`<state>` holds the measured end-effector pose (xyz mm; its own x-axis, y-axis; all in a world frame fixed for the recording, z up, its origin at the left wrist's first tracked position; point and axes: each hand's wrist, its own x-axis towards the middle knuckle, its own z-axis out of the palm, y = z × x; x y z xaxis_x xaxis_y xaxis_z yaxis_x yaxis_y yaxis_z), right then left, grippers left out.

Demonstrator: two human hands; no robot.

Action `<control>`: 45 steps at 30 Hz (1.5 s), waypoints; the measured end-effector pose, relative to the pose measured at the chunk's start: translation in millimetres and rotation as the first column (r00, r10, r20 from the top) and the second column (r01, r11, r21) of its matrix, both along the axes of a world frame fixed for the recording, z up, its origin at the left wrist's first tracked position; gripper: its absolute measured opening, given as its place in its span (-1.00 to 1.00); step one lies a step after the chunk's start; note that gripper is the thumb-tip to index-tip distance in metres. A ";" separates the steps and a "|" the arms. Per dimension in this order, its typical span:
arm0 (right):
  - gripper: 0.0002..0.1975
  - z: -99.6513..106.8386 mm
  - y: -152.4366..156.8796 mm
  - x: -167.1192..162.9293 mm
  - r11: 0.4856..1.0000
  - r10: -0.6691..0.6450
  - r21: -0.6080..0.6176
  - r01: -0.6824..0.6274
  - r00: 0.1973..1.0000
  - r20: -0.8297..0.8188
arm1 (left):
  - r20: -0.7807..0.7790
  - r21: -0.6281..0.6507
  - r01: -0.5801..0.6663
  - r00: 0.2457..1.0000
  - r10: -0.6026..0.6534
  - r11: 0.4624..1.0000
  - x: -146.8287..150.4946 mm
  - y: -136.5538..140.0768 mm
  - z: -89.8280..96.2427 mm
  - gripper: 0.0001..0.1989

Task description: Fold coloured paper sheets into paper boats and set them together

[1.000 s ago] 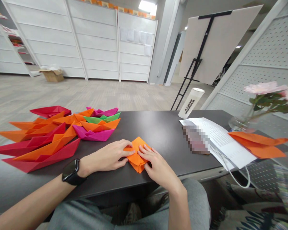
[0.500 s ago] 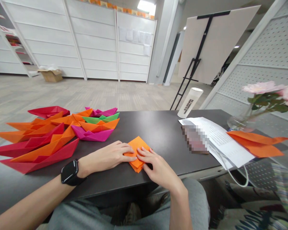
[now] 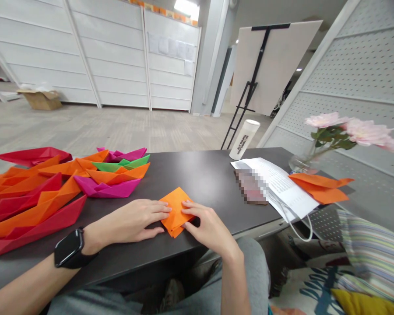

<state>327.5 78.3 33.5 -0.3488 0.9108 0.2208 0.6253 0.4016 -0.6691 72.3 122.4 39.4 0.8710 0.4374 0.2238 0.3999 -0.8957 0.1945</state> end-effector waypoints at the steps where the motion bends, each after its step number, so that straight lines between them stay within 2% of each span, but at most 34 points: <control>1: -0.68 -0.5 -0.2 0.2 1.000 0.002 0.007 -0.002 1.000 -0.003 | -0.011 0.010 -0.002 1.000 0.002 1.000 0.8 -0.3 1.0 -0.67; 5: -0.69 -2.6 0.9 1.3 0.999 0.006 0.046 -0.004 1.000 -0.027 | -0.012 0.064 0.004 1.000 -0.004 0.998 3.7 -0.7 3.1 -0.73; 7: -0.71 -2.6 2.4 0.8 0.998 0.007 0.070 -0.004 0.999 -0.040 | 0.011 0.062 -0.032 0.999 0.031 0.998 4.7 -1.1 2.8 -0.73; 10: -0.75 -2.6 5.4 -1.8 0.994 -0.034 0.105 0.036 0.999 -0.023 | 0.066 -0.025 -0.147 0.987 0.149 0.989 6.3 -1.8 0.5 -0.75; 14: -0.78 -5.6 9.3 -4.6 0.986 -0.120 0.118 0.118 0.993 0.015 | 0.157 -0.176 -0.281 0.938 0.308 0.944 9.0 1.1 -6.7 -0.77; 18: -0.67 -9.4 10.9 -4.8 0.985 -0.159 0.062 0.162 0.986 -0.053 | 0.217 -0.309 -0.303 0.900 0.377 0.901 10.5 7.1 -14.4 -0.77; 20: -0.68 -10.4 11.2 -4.9 0.984 -0.171 0.035 0.175 0.982 -0.077 | 0.225 -0.321 -0.311 0.893 0.391 0.895 10.6 8.7 -15.5 -0.77; 24: -0.77 -11.1 12.5 -5.9 0.985 -0.155 0.070 0.159 0.986 -0.065 | 0.194 -0.232 -0.303 0.917 0.349 0.924 10.6 8.9 -14.0 -0.77; 28: -0.75 -12.0 14.1 -6.7 0.986 -0.146 0.079 0.149 0.988 -0.043 | 0.183 -0.117 -0.288 0.934 0.305 0.951 10.2 9.3 -16.8 -0.76; 33: -0.72 -16.1 14.5 -7.4 0.984 -0.144 0.103 0.146 0.989 -0.034 | 0.161 0.020 -0.295 0.944 0.288 0.955 8.9 8.5 -18.2 -0.74; 37: -0.75 -18.9 14.8 -6.6 0.979 -0.148 0.139 0.148 0.989 -0.013 | 0.130 0.084 -0.209 0.972 0.197 0.974 7.4 10.2 -20.2 -0.73; 41: -0.75 -16.6 13.8 -6.7 0.977 -0.148 0.167 0.135 0.986 0.070 | 0.124 0.079 -0.118 0.986 0.107 0.990 5.8 12.8 -27.0 -0.63; 45: -0.76 -8.8 10.1 -8.1 0.983 -0.121 0.155 0.098 0.982 0.143 | 0.102 0.018 -0.128 0.987 0.126 0.992 5.5 10.5 -25.7 -0.62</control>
<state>319.4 88.4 24.7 -0.2882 0.9071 0.3068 0.7605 0.4115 -0.5023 77.8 132.9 13.8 0.7812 0.5363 0.3196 0.4902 -0.8440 0.2178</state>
